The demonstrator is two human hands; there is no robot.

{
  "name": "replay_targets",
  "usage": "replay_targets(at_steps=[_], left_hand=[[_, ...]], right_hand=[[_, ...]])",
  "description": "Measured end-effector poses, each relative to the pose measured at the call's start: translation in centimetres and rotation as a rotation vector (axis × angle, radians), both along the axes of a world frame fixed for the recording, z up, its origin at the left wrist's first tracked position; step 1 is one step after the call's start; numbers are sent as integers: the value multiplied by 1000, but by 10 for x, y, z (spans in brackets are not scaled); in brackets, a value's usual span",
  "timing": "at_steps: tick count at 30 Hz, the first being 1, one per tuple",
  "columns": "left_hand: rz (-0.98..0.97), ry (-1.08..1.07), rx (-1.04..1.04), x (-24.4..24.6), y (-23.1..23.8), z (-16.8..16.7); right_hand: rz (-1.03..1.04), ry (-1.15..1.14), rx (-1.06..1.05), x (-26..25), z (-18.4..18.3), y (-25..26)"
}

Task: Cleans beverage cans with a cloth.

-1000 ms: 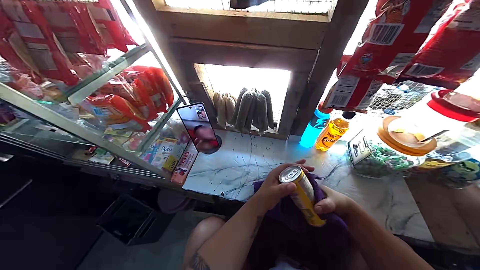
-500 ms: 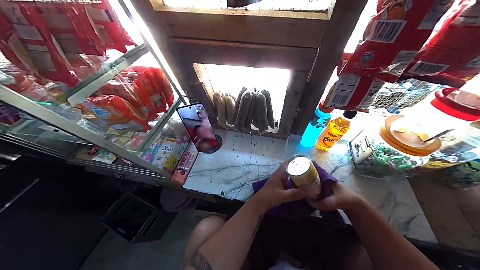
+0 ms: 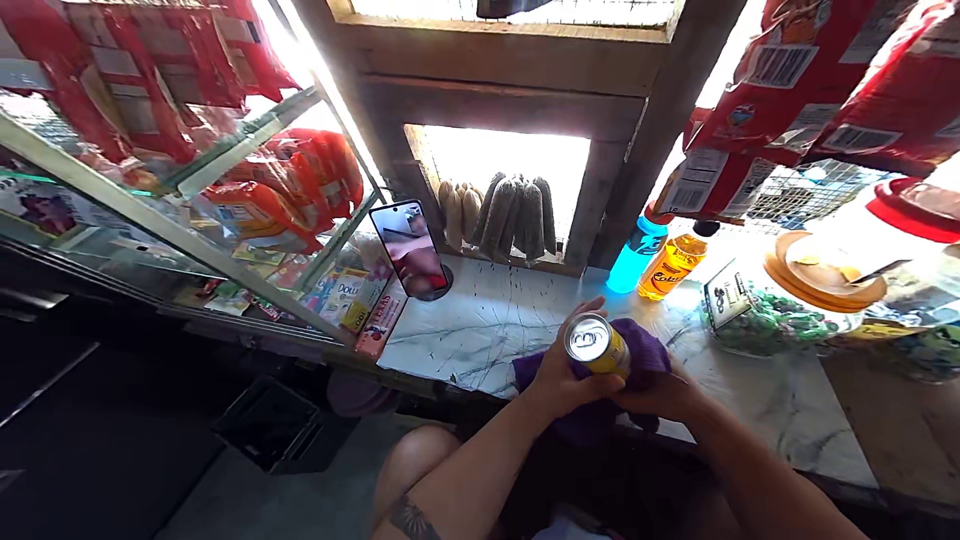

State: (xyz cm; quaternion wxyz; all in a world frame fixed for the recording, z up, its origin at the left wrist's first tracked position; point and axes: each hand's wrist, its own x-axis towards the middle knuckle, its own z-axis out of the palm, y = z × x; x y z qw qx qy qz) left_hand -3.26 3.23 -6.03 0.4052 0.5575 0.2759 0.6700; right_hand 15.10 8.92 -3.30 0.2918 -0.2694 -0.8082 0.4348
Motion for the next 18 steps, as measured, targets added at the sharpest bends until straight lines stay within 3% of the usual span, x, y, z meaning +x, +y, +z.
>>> replay_targets(at_steps=[2, 4, 8, 11, 15, 16, 18], left_hand=[[-112, 14, 103, -6, 6, 3], [-96, 36, 147, -7, 9, 4], [158, 98, 118, 4, 8, 1], [266, 135, 75, 12, 8, 0], [438, 252, 99, 13, 4, -3], [429, 227, 118, 14, 2, -5], [223, 173, 84, 14, -4, -6]], right_hand=[[183, 110, -138, 4, 2, 3], [219, 134, -171, 6, 1, 4], [-133, -26, 210, -1, -7, -3], [-239, -11, 367, -7, -14, -3], [-327, 323, 75, -8, -14, -1], [-361, 427, -18, -9, -12, 0], [-445, 599, -214, -8, -3, 1]])
